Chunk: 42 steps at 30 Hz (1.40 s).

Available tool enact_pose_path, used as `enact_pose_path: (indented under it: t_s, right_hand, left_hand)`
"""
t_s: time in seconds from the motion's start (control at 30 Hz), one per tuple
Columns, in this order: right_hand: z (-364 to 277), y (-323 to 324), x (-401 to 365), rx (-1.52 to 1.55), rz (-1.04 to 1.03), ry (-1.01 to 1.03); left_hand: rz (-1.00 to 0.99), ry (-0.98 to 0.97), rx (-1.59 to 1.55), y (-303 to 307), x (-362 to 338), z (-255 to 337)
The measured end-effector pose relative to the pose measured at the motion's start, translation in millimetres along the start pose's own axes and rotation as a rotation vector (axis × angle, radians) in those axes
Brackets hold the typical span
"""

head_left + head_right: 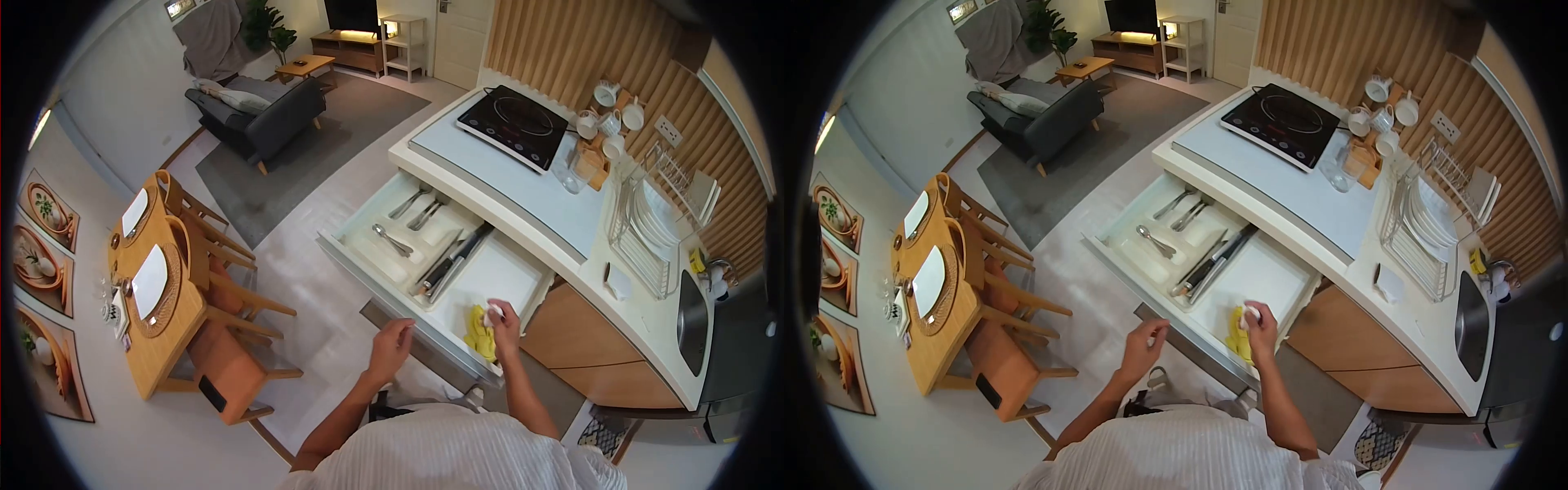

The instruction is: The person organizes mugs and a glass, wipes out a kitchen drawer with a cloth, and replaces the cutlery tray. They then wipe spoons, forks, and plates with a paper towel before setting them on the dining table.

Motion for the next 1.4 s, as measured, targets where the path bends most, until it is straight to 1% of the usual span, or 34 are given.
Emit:
enact_pose_path:
  t_s: [0.07, 0.13, 0.17, 0.2, 0.23, 0.27, 0.33, 0.37, 0.43, 0.47, 0.53, 0.57, 0.6, 0.67, 0.7, 0.73, 0.77, 0.8, 0.83, 0.87, 0.9, 0.93, 0.97, 1.03, 1.07, 1.13, 1.17, 1.23, 1.27, 1.3, 1.33, 1.37, 1.4]
  right_hand:
    - [-14, -63, 23, 0.221, -0.104, -0.078]
    - [-36, -117, 58, 0.218, -0.169, -0.038]
    - [-37, -143, 77, 0.165, -0.219, -0.069]
    - [-37, -169, 99, 0.112, -0.268, -0.096]
    - [-38, -189, 124, 0.022, -0.232, -0.021]
    - [-32, -209, 146, -0.068, -0.196, 0.049]
    - [-3, -244, 196, -0.329, -0.112, 0.128]
    - [1, -257, 213, -0.331, -0.114, 0.129]
    - [21, -274, 244, -0.527, -0.034, 0.032]
    - [27, -289, 257, -0.523, -0.046, 0.032]
    - [52, -287, 280, -0.864, 0.123, -0.066]
    - [67, -292, 288, -0.868, 0.078, -0.078]
    - [105, -297, 311, -0.93, 0.168, 0.053]
    - [167, -317, 343, -0.718, -0.154, -0.032]
    - [196, -325, 355, -0.607, -0.304, -0.099]
    - [141, -335, 327, -0.811, -0.354, 0.351]
    - [141, -316, 317, -0.378, -0.209, -0.168]
    - [133, -312, 318, -0.44, -0.23, -0.146]
    - [130, -312, 320, -0.46, -0.221, -0.169]
    - [107, -313, 308, -0.422, -0.252, -0.125]
    - [110, -313, 308, -0.368, -0.241, -0.158]
    - [142, -304, 321, -0.331, -0.212, -0.259]
    - [169, -306, 336, -0.297, -0.179, -0.362]
    - [146, -304, 316, -0.125, -0.102, -0.479]
    - [142, -306, 307, -0.071, -0.104, -0.567]
    - [133, -310, 282, 0.018, -0.123, -0.717]
    - [124, -315, 266, 0.053, -0.144, -0.78]
    - [102, -332, 232, 0.254, -0.123, -0.878]
    - [95, -343, 219, 0.424, -0.179, -0.899]
    - [86, -358, 209, 0.595, -0.238, -0.914]
    - [71, -371, 195, 0.593, -0.245, -0.908]
    - [53, -385, 178, 0.661, -0.221, -0.914]
    - [37, -402, 163, 0.73, -0.196, -0.921]
  left_hand:
    - [0.014, 0.009, 0.03, 39, 5, -23]
    - [0.118, 0.039, 0.04, 87, 14, -34]
    - [0.113, 0.037, 0.038, 102, 17, -37]
    - [0.132, 0.09, 0.062, 117, 19, -46]
    - [0.152, 0.146, 0.085, 130, 19, -54]
    - [0.145, 0.146, 0.083, 138, 20, -56]
    - [0.176, 0.189, 0.116, 155, 22, -63]
    - [0.178, 0.191, 0.114, 161, 23, -64]
    - [0.243, 0.173, 0.116, 181, 24, -66]
    - [0.251, 0.178, 0.124, 190, 25, -73]
    - [0.296, 0.312, 0.169, 211, 18, -96]
    - [0.333, 0.339, 0.191, 219, 16, -104]
    - [0.349, 0.369, 0.21, 227, 15, -116]
    - [0.44, 0.461, 0.246, 260, 14, -127]
    - [0.473, 0.376, 0.32, 274, 22, -123]
    - [0.505, 0.399, 0.319, 285, 31, -119]
    - [0.526, 0.417, 0.304, 294, 41, -118]
    - [0.539, 0.416, 0.31, 301, 50, -120]
    - [0.54, 0.405, 0.307, 304, 61, -123]
    - [0.592, 0.416, 0.316, 311, 70, -126]
    - [0.547, 0.376, 0.338, 309, 86, -126]
    - [0.497, 0.332, 0.359, 307, 99, -126]
    - [0.527, 0.342, 0.365, 311, 107, -129]
    - [0.469, 0.326, 0.337, 309, 126, -135]
    - [0.489, 0.327, 0.341, 313, 131, -140]
    - [0.44, 0.279, 0.364, 314, 144, -150]
    - [0.449, 0.274, 0.366, 322, 150, -157]
    - [0.458, 0.273, 0.393, 341, 158, -169]
    - [0.465, 0.271, 0.392, 355, 161, -175]
    - [0.512, 0.339, 0.391, 378, 162, -187]
    - [0.558, 0.409, 0.389, 402, 162, -200]
    - [0.616, 0.458, 0.38, 429, 158, -217]
    - [0.622, 0.457, 0.378, 451, 157, -235]
Point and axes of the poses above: each hand's wrist, its own x-axis towards the middle knuckle, its own y-axis out of the back of the hand, z = x × y, the point moved 10 cm from there along x, towards the middle knuckle, and after that the axes turned 7 degrees about z, right-handed, at the moved point
